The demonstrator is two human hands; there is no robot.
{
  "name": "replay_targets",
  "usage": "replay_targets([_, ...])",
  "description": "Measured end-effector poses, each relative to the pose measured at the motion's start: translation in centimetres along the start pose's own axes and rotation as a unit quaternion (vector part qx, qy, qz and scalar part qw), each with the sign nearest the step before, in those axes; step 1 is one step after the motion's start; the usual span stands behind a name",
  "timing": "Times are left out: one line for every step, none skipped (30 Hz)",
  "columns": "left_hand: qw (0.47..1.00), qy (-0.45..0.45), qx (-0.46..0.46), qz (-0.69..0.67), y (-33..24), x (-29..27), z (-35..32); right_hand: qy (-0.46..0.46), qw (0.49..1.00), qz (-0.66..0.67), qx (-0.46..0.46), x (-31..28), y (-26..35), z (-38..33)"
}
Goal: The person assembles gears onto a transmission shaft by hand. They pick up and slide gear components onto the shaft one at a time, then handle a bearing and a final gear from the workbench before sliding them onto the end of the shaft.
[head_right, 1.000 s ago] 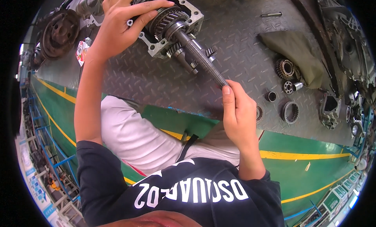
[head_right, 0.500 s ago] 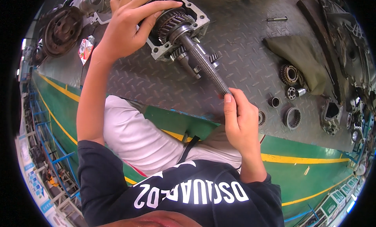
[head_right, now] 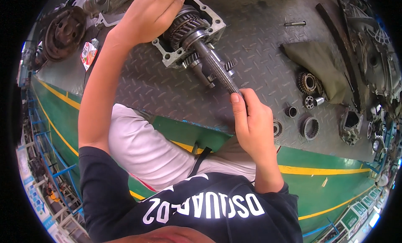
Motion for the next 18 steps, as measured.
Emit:
replay_targets([0.999,0.027,-0.008,0.024,0.0,0.2,0.0,0.000,1.000,-0.002,0.001,-0.1,0.0,0.0])
replay_targets([0.999,0.027,-0.010,0.026,0.1,0.0,-0.1,0.003,1.000,-0.007,0.003,0.0,-0.1,0.1])
replay_targets([0.999,0.027,-0.009,0.035,0.1,0.0,-0.1,0.005,1.000,-0.011,0.005,0.1,-0.1,0.1])
replay_targets([0.999,0.028,-0.008,0.045,0.0,-0.1,-0.2,0.007,1.000,-0.011,0.003,0.2,-0.1,0.2])
replay_targets([0.999,0.027,-0.010,0.045,0.1,-0.1,-0.2,0.002,1.000,-0.002,-0.007,0.2,0.0,0.1])
replay_targets([0.998,0.019,-0.002,0.054,0.0,-0.2,-0.1,-0.003,1.000,0.007,-0.016,0.1,0.1,0.1])
replay_targets([0.998,0.011,0.005,0.063,0.0,-0.3,-0.1,-0.002,1.000,0.006,-0.017,0.1,0.1,0.1])
replay_targets([0.998,0.011,0.004,0.063,0.0,-0.2,-0.2,-0.004,1.000,0.008,-0.019,0.1,0.2,0.1])
replay_targets([0.998,0.009,-0.001,0.064,0.2,0.0,-0.3,-0.005,1.000,0.010,-0.021,0.1,0.3,0.1])
replay_targets([0.998,0.007,-0.006,0.065,0.3,0.1,-0.4,-0.004,1.000,0.009,-0.022,0.1,0.3,0.1])
replay_targets([0.998,0.006,-0.007,0.065,0.3,0.2,-0.4,-0.005,1.000,0.003,-0.016,0.2,0.3,0.2])
replay_targets([0.996,0.006,-0.008,0.083,0.3,0.2,-0.4,-0.006,1.000,-0.002,-0.011,0.2,0.2,0.2])
replay_targets([0.995,0.006,-0.009,0.101,0.3,0.2,-0.4,-0.006,1.000,-0.003,-0.011,0.2,0.2,0.3])
replay_targets([0.995,0.006,-0.009,0.101,0.3,0.3,-0.4,-0.006,1.000,-0.009,-0.013,0.2,0.2,0.3])
replay_targets([0.995,0.004,-0.020,0.098,0.4,0.5,-0.6,-0.007,1.000,-0.016,-0.014,0.2,0.2,0.3])
replay_targets([0.995,0.002,-0.031,0.096,0.5,0.6,-0.7,-0.007,1.000,-0.017,-0.014,0.3,0.2,0.3])
replay_targets([0.995,0.001,-0.031,0.095,0.1,0.7,-0.7,-0.011,1.000,-0.014,-0.016,0.2,0.3,0.3])
replay_targets([0.995,0.002,-0.026,0.095,-0.5,0.9,-0.6,-0.015,1.000,-0.011,-0.018,0.2,0.3,0.3])
Point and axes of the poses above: each hand's wrist, its own z-axis towards the middle knuckle, its own x-axis out of the palm, y = z × x, the point moved 10 cm from there along z, towards the middle knuckle, and after that the axes turned 4 degrees about x, right-handed, at the moved point
